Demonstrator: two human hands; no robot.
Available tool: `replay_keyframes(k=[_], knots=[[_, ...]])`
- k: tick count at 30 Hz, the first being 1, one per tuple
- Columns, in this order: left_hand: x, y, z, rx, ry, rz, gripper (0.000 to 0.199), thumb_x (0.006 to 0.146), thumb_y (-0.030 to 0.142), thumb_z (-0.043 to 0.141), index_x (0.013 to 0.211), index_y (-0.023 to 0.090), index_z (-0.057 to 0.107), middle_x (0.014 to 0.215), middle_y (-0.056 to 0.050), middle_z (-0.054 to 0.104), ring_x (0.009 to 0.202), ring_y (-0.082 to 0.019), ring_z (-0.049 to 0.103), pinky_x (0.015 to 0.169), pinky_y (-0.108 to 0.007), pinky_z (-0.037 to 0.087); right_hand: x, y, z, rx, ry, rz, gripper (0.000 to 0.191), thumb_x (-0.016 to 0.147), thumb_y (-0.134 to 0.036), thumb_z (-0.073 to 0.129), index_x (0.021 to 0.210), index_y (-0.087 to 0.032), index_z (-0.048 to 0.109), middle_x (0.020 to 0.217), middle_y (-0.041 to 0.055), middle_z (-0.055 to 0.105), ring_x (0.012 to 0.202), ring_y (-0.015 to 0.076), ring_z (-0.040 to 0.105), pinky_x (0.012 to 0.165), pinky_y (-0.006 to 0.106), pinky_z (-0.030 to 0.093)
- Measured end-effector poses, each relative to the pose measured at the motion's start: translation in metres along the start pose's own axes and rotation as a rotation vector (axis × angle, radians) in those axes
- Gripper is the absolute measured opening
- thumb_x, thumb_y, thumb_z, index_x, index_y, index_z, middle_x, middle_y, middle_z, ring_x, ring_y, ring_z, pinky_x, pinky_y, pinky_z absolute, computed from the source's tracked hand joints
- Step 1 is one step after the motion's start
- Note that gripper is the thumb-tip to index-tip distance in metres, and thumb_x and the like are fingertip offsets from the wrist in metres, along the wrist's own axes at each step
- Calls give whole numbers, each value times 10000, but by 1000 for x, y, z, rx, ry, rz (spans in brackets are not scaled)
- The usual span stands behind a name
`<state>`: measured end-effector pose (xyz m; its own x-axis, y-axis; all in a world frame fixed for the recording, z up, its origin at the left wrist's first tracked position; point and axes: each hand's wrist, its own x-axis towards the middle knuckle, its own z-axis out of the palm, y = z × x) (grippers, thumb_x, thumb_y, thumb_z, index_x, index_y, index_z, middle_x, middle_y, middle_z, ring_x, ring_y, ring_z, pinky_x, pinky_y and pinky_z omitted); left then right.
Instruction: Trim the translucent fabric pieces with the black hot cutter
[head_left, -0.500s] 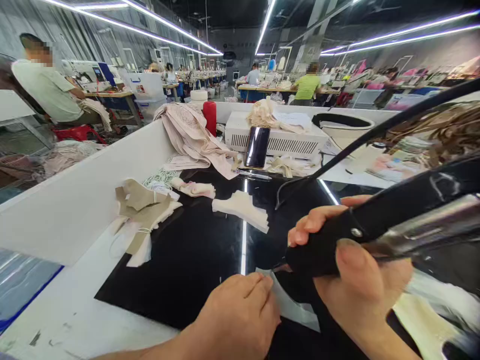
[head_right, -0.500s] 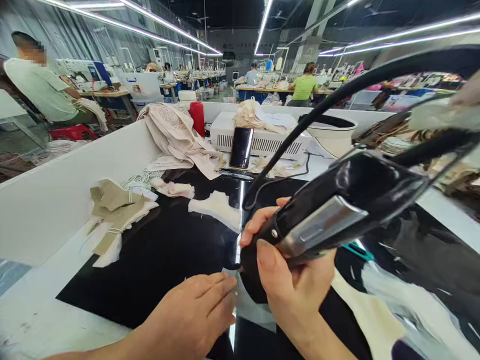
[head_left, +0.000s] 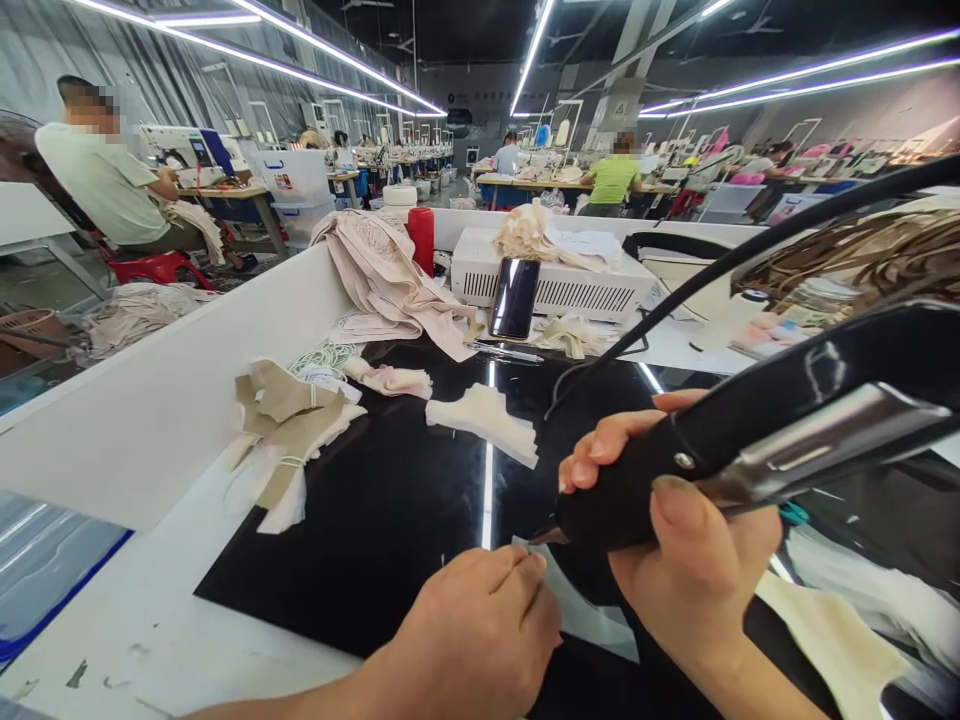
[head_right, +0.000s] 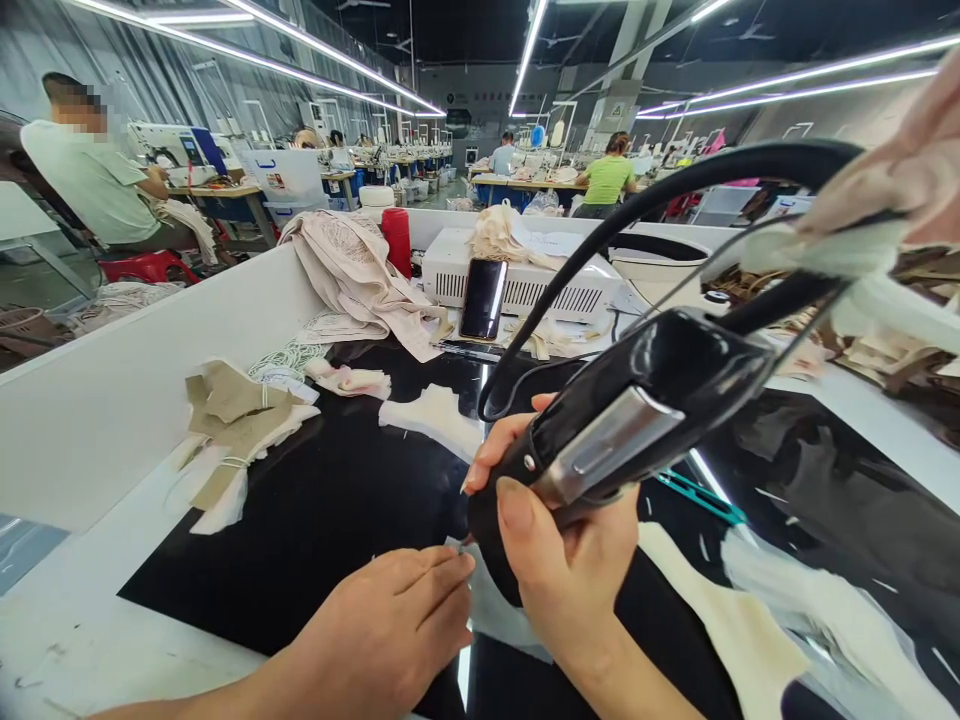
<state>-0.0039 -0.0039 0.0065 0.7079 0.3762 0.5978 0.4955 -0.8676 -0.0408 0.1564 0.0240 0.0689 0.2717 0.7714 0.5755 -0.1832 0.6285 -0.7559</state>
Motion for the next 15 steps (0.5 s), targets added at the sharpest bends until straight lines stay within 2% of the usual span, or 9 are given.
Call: replay_keyframes(k=[8, 15], knots=[[-3, 3, 1, 32, -56, 8, 170, 1070, 189, 536, 950, 151, 650, 1025, -51, 771, 989, -167, 739, 860, -268, 618, 0, -1, 4, 42, 19, 39, 396, 879, -435, 828, 1175, -292, 607, 835, -40, 681, 646, 164, 644, 609, 344, 577], [-2, 3, 2, -11, 21, -20, 305, 1121, 211, 437, 931, 142, 665, 988, -50, 778, 926, -169, 743, 805, -277, 635, 1, 4, 10, 48, 7, 31, 370, 900, -413, 811, 1169, -276, 596, 829, -45, 687, 634, 158, 649, 604, 342, 571]])
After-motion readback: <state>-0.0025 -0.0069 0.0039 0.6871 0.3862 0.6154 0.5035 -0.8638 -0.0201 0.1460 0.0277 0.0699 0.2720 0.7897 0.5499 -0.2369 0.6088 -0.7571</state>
